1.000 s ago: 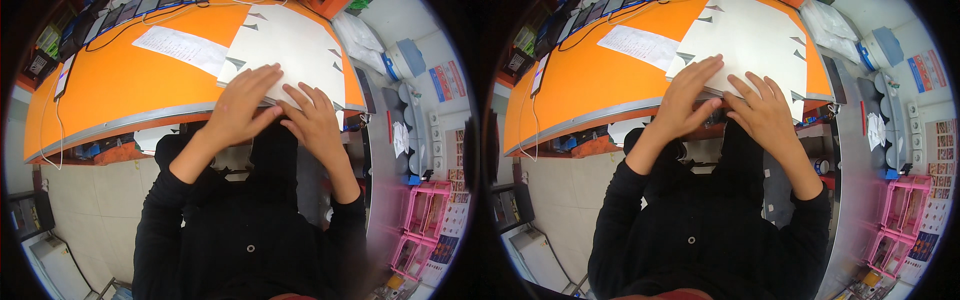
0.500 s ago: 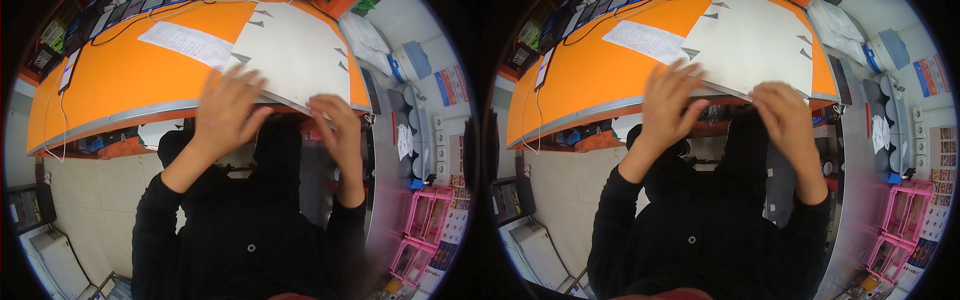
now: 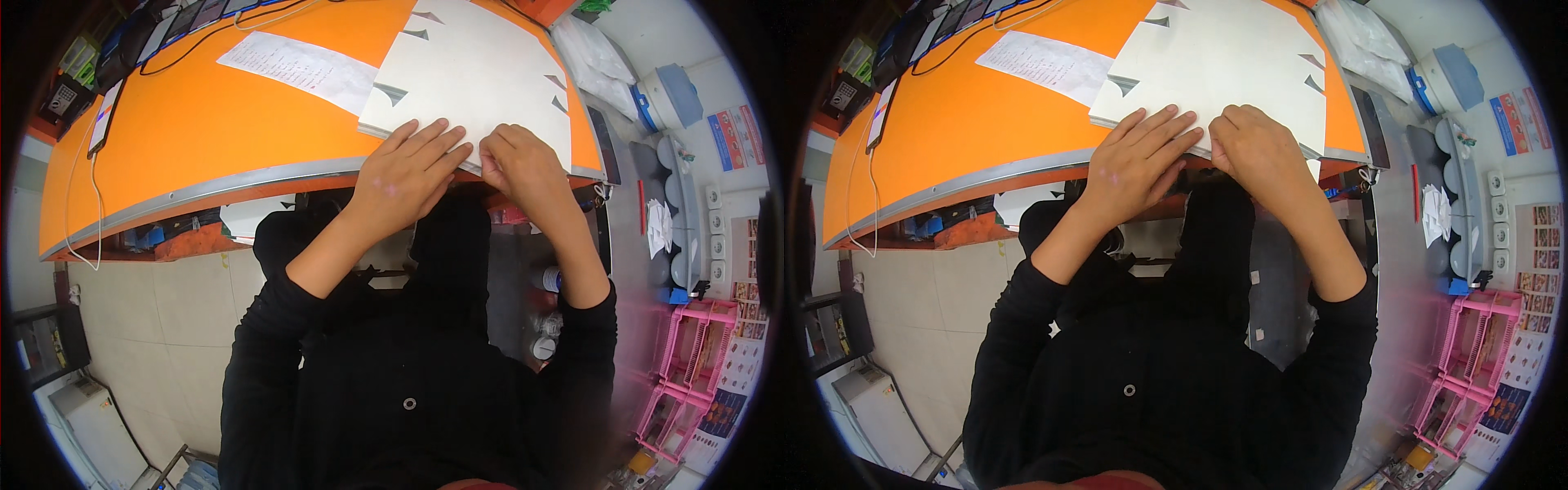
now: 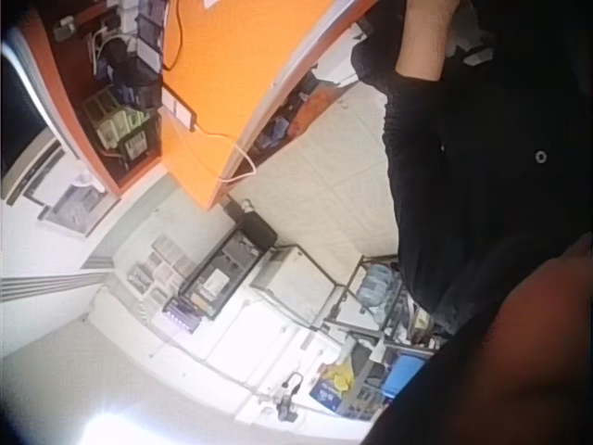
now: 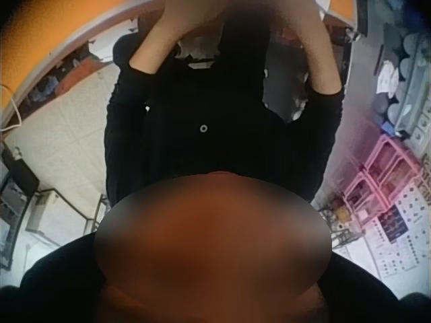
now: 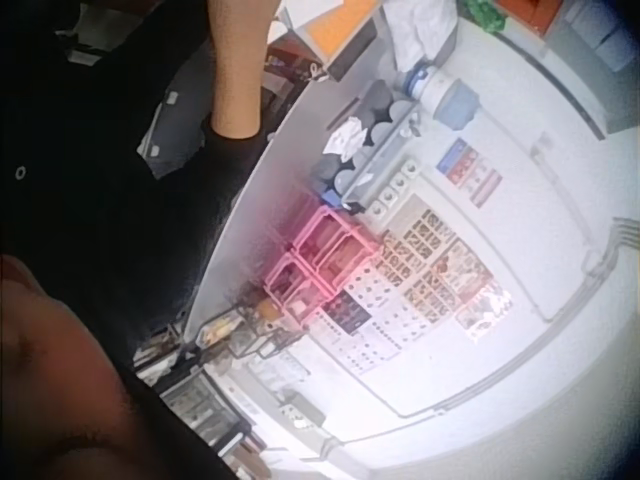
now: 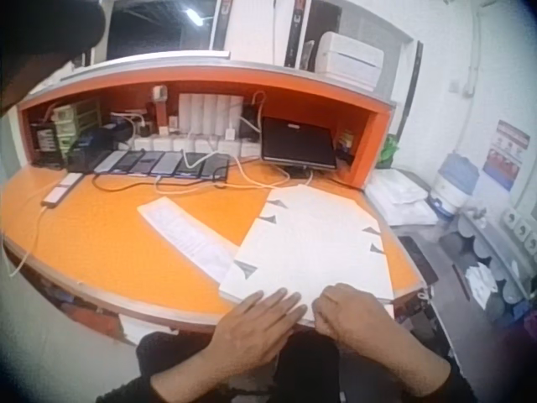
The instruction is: Assembling and folding cardboard food packaging boxes at a counter.
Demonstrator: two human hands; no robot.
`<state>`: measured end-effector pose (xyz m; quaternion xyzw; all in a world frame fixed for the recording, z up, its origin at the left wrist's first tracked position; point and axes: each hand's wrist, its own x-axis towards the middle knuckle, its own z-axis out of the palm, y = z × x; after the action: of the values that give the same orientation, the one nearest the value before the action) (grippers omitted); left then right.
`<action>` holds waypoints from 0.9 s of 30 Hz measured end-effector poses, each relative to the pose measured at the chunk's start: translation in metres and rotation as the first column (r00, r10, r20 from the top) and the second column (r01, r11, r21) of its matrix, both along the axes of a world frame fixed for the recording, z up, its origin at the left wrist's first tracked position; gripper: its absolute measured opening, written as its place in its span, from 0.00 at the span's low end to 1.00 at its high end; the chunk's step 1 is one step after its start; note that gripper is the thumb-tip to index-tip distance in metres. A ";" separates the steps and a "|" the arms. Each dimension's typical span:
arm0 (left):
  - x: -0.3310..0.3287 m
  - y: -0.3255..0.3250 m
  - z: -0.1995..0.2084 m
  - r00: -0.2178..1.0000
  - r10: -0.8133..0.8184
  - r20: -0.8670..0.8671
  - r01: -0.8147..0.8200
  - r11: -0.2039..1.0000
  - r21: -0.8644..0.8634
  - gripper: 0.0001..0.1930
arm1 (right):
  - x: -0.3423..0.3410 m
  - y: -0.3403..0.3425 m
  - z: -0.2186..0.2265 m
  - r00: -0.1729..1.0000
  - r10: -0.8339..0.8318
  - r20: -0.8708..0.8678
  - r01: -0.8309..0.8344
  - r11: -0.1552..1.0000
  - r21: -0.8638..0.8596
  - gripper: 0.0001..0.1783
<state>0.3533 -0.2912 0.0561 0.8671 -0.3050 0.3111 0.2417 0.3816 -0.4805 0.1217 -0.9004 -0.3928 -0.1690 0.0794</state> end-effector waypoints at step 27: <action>-0.016 -0.055 -0.047 0.507 -0.756 -0.415 -0.313 0.287 -0.905 0.10 | -0.035 -0.027 -0.027 0.951 -0.147 0.272 0.143 0.989 0.035 0.24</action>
<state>0.3370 -0.3462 0.0088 0.5209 -0.0553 -0.0681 0.8491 0.3466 -0.5072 0.0945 -0.8941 -0.3315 -0.3005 0.0184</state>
